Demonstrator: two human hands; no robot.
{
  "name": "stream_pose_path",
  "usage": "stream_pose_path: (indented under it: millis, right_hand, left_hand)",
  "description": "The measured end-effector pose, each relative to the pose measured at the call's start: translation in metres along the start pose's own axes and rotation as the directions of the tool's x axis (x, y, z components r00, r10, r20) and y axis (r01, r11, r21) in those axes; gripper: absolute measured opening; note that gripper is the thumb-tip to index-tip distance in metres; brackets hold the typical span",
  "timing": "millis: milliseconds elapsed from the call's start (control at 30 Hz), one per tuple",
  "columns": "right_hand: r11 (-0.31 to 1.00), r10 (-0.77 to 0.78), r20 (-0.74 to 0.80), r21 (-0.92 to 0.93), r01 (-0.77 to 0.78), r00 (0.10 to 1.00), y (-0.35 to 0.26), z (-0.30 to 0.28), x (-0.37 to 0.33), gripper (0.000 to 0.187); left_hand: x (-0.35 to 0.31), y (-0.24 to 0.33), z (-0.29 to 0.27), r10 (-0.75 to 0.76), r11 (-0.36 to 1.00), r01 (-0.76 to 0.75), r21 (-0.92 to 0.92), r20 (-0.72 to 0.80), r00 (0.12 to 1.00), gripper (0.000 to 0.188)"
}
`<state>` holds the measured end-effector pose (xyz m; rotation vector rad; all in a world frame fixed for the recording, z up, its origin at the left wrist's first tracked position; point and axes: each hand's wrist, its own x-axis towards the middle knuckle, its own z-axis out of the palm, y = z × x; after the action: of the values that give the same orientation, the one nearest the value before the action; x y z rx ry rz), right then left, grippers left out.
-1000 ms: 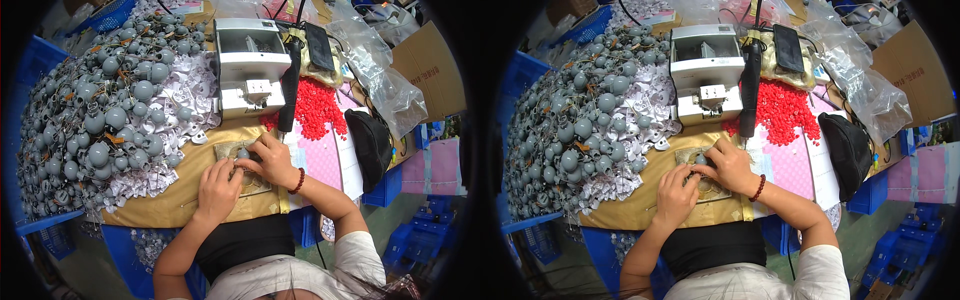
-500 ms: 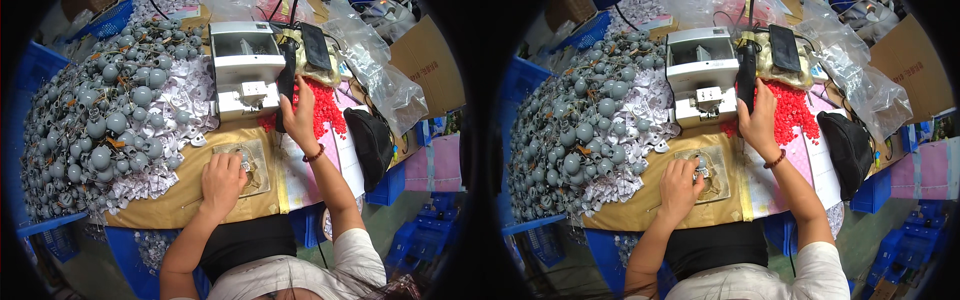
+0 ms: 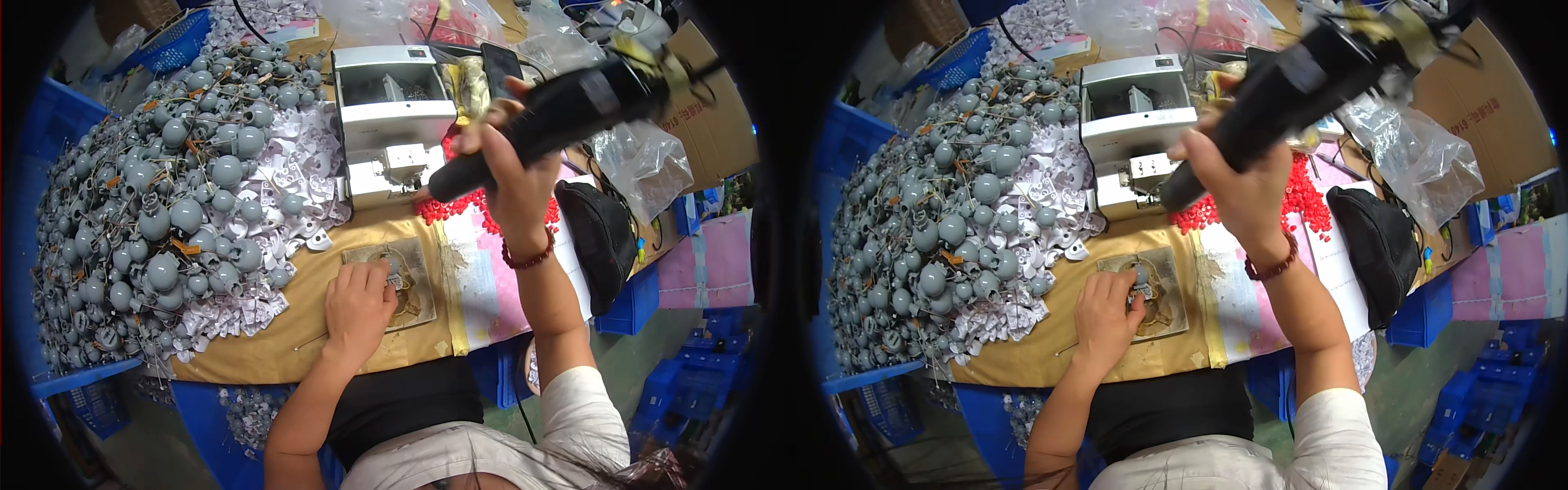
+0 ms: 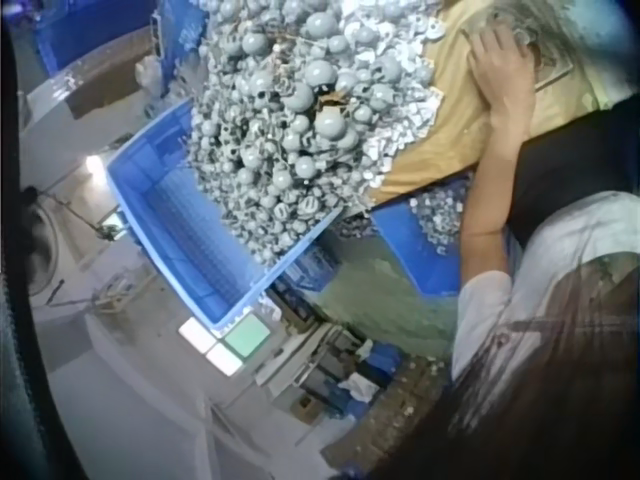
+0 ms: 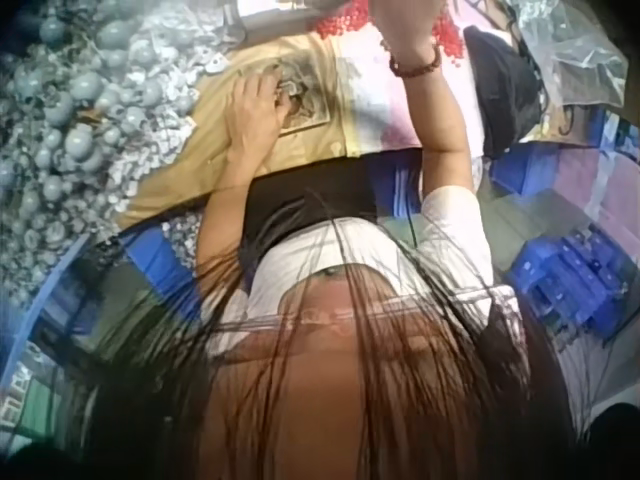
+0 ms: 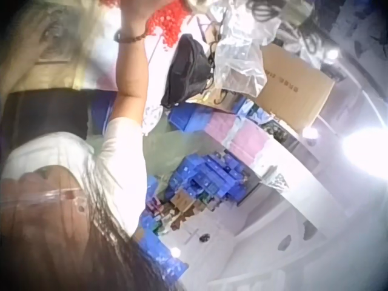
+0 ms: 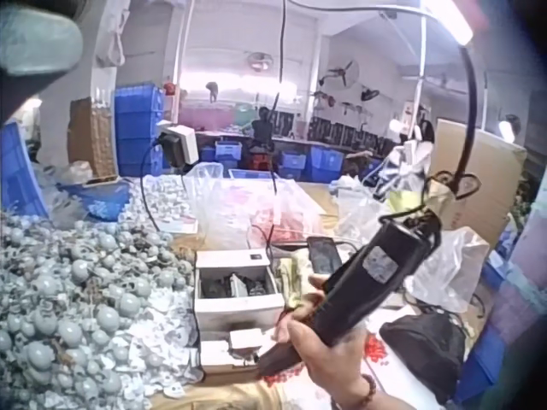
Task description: Assembling small plastic balls with internal components using a pneumatic tool at a factory workbench.
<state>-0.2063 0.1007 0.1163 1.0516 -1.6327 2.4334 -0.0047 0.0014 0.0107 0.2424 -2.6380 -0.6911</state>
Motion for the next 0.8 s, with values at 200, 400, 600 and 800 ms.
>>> stream_pose_path:
  millis: [200, 400, 600, 800]
  right_hand:
    - [0.99, -0.036, 0.13, -0.134, 0.054, 0.991, 0.019, 0.021, 0.029, 0.045]
    - [0.951, 0.179, 0.158, -0.282, -0.13, 0.971, 0.037, 0.032, 0.047, 0.037]
    - [0.92, 0.385, 0.153, -0.143, -0.365, 0.91, 0.012, 0.034, -0.002, 0.045]
    - [0.921, 0.387, 0.161, -0.119, -0.371, 0.908, -0.004, 0.034, -0.053, 0.035]
  left_hand:
    - [-0.001, 0.0, 0.004, 0.005, 1.0, -0.005, 0.01, -0.023, 1.0, 0.038]
    - [0.0, 0.0, 0.004, 0.008, 1.0, -0.008, -0.003, -0.023, 1.0, 0.038]
    - [-0.002, -0.002, 0.004, -0.008, 1.0, 0.007, -0.014, -0.024, 1.0, 0.039]
    - [-0.002, -0.002, 0.003, -0.019, 1.0, 0.018, -0.011, -0.014, 1.0, 0.038]
